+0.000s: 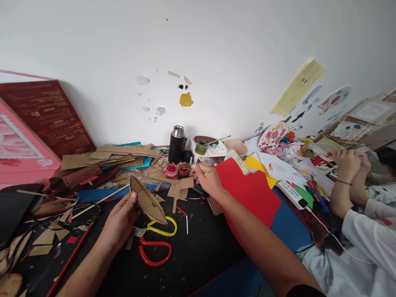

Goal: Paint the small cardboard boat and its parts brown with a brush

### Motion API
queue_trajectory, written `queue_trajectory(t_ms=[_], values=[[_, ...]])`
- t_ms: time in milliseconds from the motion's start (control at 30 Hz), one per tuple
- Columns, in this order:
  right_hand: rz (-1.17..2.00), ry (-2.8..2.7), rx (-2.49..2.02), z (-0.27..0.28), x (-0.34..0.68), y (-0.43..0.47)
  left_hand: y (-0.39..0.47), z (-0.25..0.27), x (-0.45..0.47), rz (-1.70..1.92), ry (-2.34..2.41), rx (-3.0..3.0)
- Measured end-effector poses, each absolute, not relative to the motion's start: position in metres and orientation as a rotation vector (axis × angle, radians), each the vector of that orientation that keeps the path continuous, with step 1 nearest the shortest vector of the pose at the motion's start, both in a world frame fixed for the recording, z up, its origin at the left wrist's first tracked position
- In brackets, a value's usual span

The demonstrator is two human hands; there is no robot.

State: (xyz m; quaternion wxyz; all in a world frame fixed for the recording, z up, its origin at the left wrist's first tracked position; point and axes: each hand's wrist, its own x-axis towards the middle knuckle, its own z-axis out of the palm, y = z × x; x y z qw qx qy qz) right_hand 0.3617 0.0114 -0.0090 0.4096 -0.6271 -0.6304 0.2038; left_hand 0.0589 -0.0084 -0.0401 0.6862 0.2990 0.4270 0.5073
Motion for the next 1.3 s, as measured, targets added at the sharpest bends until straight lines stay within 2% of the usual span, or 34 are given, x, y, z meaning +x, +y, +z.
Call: queue_trajectory(t_ms=[1300], values=[[0.514,-1.670,-1.645,0.0005,0.3593,0.0154,-0.0110,-0.0377,0.0615,1.129,0.962,0.628]])
